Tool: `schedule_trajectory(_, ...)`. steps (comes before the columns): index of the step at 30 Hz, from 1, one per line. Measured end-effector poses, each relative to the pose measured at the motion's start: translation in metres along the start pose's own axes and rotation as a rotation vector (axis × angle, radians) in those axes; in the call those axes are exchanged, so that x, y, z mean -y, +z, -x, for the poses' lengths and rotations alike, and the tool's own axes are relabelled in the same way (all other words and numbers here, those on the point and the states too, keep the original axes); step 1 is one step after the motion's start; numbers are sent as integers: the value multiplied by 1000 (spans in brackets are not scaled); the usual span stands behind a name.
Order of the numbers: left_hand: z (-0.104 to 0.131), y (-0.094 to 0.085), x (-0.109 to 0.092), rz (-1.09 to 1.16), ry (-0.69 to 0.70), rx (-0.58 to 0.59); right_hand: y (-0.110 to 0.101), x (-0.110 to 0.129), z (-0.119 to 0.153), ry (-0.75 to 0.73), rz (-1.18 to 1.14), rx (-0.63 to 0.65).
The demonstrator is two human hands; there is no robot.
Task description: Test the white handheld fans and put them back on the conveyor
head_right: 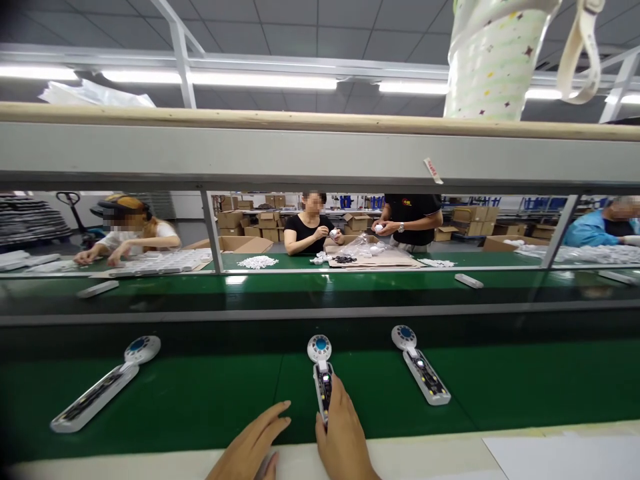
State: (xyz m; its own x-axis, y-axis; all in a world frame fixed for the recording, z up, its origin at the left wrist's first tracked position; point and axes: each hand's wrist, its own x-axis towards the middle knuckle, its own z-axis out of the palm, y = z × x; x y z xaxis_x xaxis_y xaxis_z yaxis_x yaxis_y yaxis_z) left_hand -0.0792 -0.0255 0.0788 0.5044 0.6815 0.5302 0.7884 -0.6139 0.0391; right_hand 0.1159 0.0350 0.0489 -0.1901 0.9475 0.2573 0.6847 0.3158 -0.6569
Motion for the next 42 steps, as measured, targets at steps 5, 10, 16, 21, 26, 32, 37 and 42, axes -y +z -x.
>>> schedule_trajectory(5,-2,2,3,184,-260,-16,-3,-1,-5,101,-331,-42)
schedule_trajectory(10,2,15,11,310,-440,-37,5,-4,-10,186,-771,35)
schedule_trajectory(16,0,22,36,421,-644,-164,27,-1,7,-54,-1093,150)
schedule_trajectory(21,-7,10,40,492,-656,-250,13,12,7,24,-1243,248)
schedule_trajectory(26,-7,10,28,515,-538,-245,-6,19,-1,367,-1374,482)
schedule_trajectory(32,4,14,15,432,-289,-99,0,11,0,273,-1186,812)
schedule_trajectory(37,4,16,17,321,-290,-128,5,5,-1,235,-1214,811)
schedule_trajectory(42,5,18,20,271,-302,-126,1,11,-1,251,-1228,837)
